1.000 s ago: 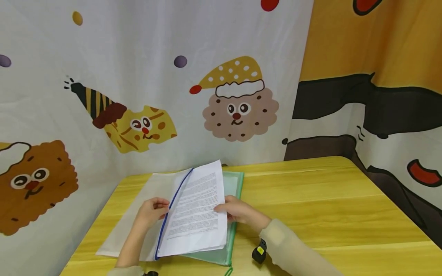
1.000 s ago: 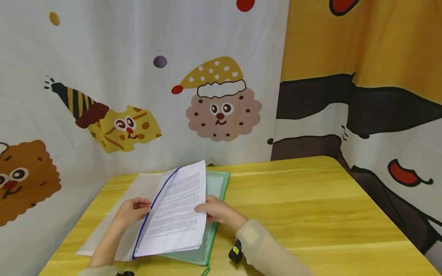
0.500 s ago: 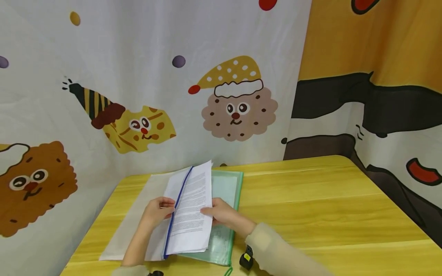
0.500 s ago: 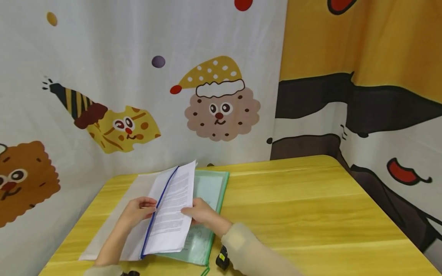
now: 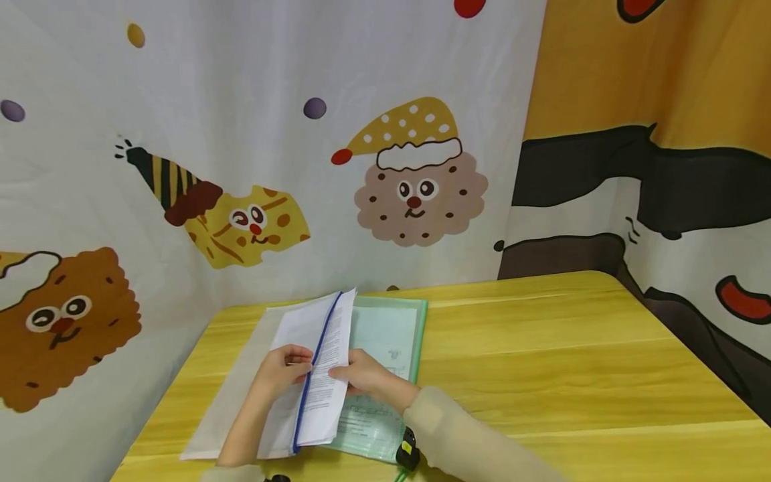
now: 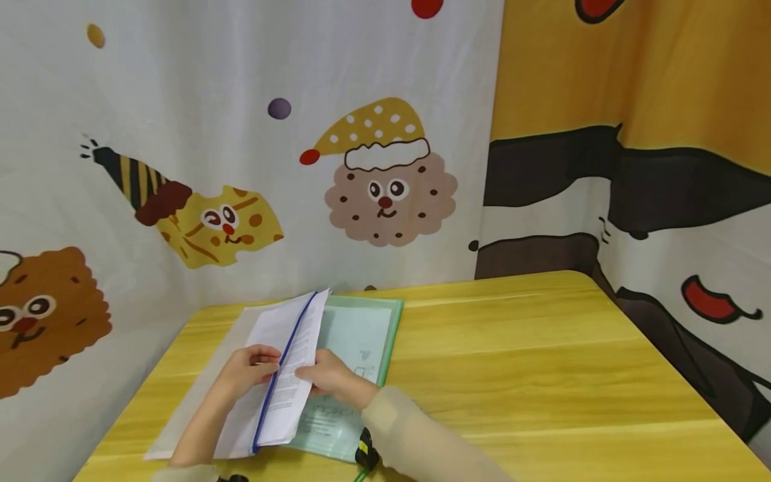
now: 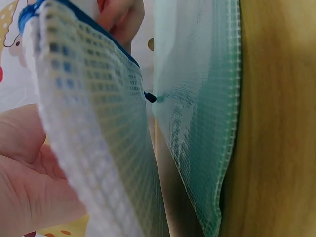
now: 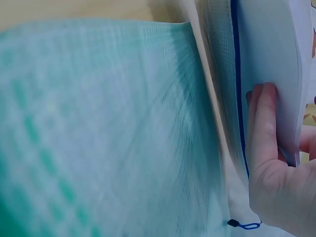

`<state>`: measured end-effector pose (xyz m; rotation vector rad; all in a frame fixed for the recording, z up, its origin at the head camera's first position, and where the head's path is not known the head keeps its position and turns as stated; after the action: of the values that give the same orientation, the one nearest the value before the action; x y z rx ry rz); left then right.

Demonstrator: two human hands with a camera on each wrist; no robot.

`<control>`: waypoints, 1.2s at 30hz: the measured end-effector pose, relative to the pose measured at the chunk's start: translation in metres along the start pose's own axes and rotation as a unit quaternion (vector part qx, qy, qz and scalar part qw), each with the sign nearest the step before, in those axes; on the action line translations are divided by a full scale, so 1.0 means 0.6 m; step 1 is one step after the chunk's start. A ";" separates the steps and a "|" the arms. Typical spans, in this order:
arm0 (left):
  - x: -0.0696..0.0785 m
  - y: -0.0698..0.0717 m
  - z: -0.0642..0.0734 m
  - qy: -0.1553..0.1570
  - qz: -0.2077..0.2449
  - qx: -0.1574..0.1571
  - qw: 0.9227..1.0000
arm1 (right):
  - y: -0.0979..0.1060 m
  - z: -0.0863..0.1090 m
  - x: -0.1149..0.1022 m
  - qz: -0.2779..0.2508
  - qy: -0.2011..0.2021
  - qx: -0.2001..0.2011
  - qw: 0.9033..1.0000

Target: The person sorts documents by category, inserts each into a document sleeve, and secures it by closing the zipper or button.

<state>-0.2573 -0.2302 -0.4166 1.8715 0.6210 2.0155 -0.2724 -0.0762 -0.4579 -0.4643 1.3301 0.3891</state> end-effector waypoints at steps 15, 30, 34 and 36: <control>-0.005 0.000 0.001 -0.006 0.012 -0.004 1.000 | -0.018 -0.011 0.001 -0.006 -0.014 0.014 1.000; -0.005 0.010 -0.001 -0.010 0.015 -0.012 1.000 | 0.025 -0.005 -0.017 -0.056 -0.015 0.038 0.998; -0.003 0.009 0.001 -0.014 0.018 -0.015 1.000 | 0.019 -0.008 -0.018 -0.054 -0.008 0.035 0.998; -0.002 0.008 0.002 -0.015 0.022 -0.016 1.000 | 0.016 -0.012 -0.017 -0.053 -0.008 0.036 0.998</control>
<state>-0.2558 -0.2347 -0.4150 1.9079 0.5414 2.0087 -0.2856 -0.0720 -0.4502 -0.4693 1.2943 0.2552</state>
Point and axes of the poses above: each hand's wrist, its own z-axis away from the middle knuckle, its own y-axis out of the back of the hand, x = y × z, the point moved 5 cm from there along -z, towards the middle knuckle
